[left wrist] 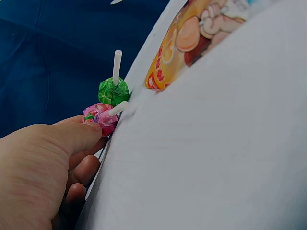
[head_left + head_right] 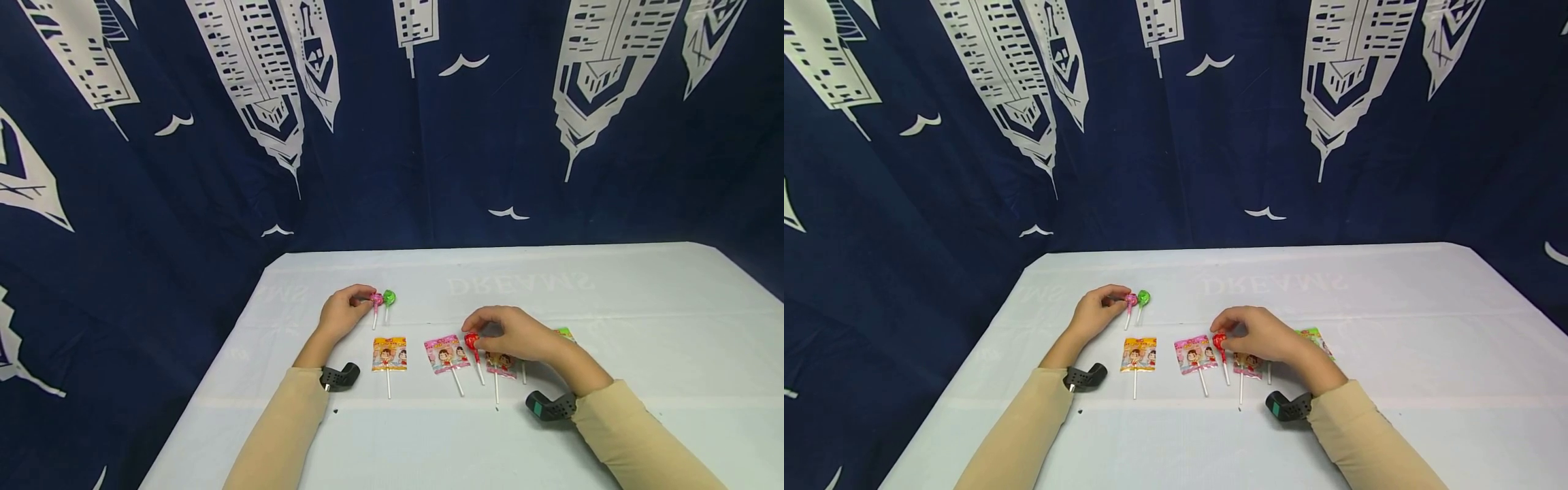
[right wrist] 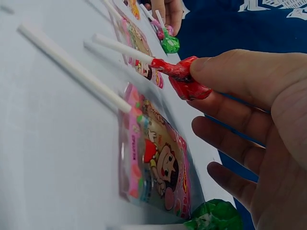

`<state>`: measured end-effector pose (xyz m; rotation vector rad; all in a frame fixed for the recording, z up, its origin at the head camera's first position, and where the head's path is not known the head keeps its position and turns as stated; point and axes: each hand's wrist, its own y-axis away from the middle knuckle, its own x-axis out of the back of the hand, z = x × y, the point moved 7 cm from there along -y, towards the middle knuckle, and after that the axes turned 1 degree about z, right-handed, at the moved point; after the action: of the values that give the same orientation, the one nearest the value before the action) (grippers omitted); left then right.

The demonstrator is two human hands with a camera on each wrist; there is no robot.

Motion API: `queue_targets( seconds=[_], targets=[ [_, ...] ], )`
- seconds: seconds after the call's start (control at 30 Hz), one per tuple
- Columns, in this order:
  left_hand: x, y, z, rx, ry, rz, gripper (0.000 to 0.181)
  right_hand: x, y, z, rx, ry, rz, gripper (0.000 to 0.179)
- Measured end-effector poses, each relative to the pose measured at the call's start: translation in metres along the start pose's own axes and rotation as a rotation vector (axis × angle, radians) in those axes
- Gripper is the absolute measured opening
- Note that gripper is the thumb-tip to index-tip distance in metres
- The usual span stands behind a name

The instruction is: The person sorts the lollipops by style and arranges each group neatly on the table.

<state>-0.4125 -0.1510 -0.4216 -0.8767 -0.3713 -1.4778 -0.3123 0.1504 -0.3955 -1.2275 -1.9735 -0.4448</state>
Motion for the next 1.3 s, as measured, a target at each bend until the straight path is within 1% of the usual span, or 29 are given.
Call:
queue_targets(
  seconds=[0.3, 0.57, 0.67, 0.83, 1.1, 1.3],
  targets=[
    [-0.0002, 0.0005, -0.0001, -0.008, -0.003, -0.005, 0.025, 0.0009, 0.0006, -0.0036, 0.014, -0.008, 0.021, 0.025],
    [-0.0006, -0.0009, -0.0016, -0.008, 0.004, -0.001, 0.024, 0.0041, -0.0006, -0.0050, 0.015, -0.001, 0.070, 0.026],
    [-0.0007, -0.0013, -0.0023, -0.009, 0.007, 0.000, 0.024, 0.0053, -0.0016, -0.0056, 0.028, -0.005, 0.092, 0.026],
    [0.0000, -0.0014, -0.0018, -0.019, 0.008, 0.005, 0.024, 0.0069, -0.0024, -0.0073, 0.038, -0.043, 0.134, 0.025],
    [0.0013, -0.0008, 0.0004, -0.017, 0.013, 0.007, 0.024, 0.0073, -0.0028, -0.0059, -0.003, -0.160, 0.148, 0.026],
    [-0.0002, -0.0018, -0.0009, -0.006, 0.013, -0.001, 0.023, 0.0067, -0.0032, -0.0043, -0.008, -0.185, 0.166, 0.028]
  ],
)
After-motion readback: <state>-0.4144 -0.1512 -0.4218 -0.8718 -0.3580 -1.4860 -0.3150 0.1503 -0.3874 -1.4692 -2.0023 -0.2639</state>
